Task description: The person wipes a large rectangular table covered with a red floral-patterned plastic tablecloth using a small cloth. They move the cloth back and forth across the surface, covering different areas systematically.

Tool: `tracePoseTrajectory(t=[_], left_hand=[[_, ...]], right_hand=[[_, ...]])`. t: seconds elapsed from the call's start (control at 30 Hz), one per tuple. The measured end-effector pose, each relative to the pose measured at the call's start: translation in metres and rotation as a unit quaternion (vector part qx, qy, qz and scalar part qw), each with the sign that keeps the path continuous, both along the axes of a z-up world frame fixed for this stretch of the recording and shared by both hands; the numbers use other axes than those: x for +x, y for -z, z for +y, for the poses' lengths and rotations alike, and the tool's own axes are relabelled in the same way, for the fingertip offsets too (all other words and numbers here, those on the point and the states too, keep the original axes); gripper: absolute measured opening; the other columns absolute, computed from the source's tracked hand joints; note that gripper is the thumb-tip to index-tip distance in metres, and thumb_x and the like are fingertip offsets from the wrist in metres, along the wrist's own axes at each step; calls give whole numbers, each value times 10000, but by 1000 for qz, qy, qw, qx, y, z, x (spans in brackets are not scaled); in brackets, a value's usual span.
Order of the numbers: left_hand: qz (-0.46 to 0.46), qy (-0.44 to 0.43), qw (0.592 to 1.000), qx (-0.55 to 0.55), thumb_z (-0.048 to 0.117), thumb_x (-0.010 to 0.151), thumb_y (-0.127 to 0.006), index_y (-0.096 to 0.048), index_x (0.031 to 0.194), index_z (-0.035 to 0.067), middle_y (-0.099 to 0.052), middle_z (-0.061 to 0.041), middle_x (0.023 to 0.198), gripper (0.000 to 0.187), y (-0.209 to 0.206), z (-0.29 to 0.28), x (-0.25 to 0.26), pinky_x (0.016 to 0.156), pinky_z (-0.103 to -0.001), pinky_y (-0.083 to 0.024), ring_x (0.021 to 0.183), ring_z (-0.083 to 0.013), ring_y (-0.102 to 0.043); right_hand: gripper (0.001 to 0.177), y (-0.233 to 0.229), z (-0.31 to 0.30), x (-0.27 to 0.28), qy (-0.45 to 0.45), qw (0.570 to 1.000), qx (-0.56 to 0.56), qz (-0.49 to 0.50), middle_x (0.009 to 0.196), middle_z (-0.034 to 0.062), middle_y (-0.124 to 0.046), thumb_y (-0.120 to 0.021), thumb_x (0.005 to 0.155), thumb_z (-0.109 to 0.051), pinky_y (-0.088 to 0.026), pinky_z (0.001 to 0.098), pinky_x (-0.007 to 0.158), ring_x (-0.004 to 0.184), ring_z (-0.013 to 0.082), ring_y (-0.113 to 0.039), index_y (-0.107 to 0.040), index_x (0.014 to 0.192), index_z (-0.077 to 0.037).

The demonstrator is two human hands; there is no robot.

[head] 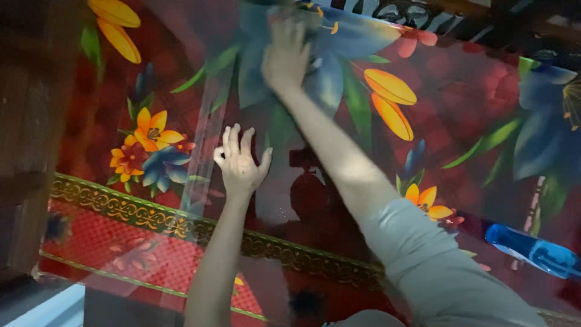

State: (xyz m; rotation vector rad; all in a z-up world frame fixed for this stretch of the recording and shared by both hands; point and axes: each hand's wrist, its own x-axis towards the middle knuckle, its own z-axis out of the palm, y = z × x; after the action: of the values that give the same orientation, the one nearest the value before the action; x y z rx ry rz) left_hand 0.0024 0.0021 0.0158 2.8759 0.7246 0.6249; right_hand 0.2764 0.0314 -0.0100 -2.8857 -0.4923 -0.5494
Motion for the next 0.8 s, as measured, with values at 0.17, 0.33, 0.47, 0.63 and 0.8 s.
tracePoseTrajectory(t=[0.17, 0.33, 0.47, 0.63, 0.8], left_hand=[[-26, 9, 999, -37, 534, 959, -613, -607, 1388, 163, -505, -133, 1512, 566, 12, 1, -4, 972, -516, -347, 1453, -337, -419], [-25, 7, 998, -60, 558, 948, -596, -614, 1404, 168, -500, -124, 1539, 600, 14, 3, -3, 1004, -527, -332, 1473, -322, -397], [-27, 3, 998, -56, 571, 948, -596, -617, 1413, 179, -492, -119, 1552, 609, 24, 4, -6, 1005, -522, -327, 1482, -317, -385], [-12, 10, 997, -82, 543, 960, -600, -605, 1404, 142, -477, -145, 1544, 598, 11, 0, -6, 986, -529, -321, 1480, -346, -361], [16, 4, 996, -88, 543, 990, -564, -602, 1409, 112, -456, -165, 1543, 602, 5, 0, -2, 995, -521, -309, 1476, -340, -337]], right_hand=[[491, -23, -47, -48, -351, 924, 13, 154, 1661, 114, -282, -396, 1110, -199, -261, 618, 1188, 1526, 367, -183, -348, 1597, -155], [573, -38, -156, 4, -384, 915, 96, 73, 1484, 164, -505, -485, 904, -69, -397, 556, 1072, 1387, 395, -427, -501, 1472, -142], [786, -12, -277, 59, -255, 963, 79, 22, 1545, 271, -472, -704, 797, -166, -330, 543, 1173, 1436, 435, -416, -475, 1527, 17], [742, 21, -441, 115, -99, 990, 96, -12, 1621, 281, -319, -663, 902, -26, -218, 568, 1245, 1489, 506, -275, -378, 1580, 70], [672, 38, -437, 144, 241, 969, -5, 50, 1632, 70, -283, -629, 1016, -277, -426, 589, 1085, 1463, 305, -268, -321, 1604, -169]])
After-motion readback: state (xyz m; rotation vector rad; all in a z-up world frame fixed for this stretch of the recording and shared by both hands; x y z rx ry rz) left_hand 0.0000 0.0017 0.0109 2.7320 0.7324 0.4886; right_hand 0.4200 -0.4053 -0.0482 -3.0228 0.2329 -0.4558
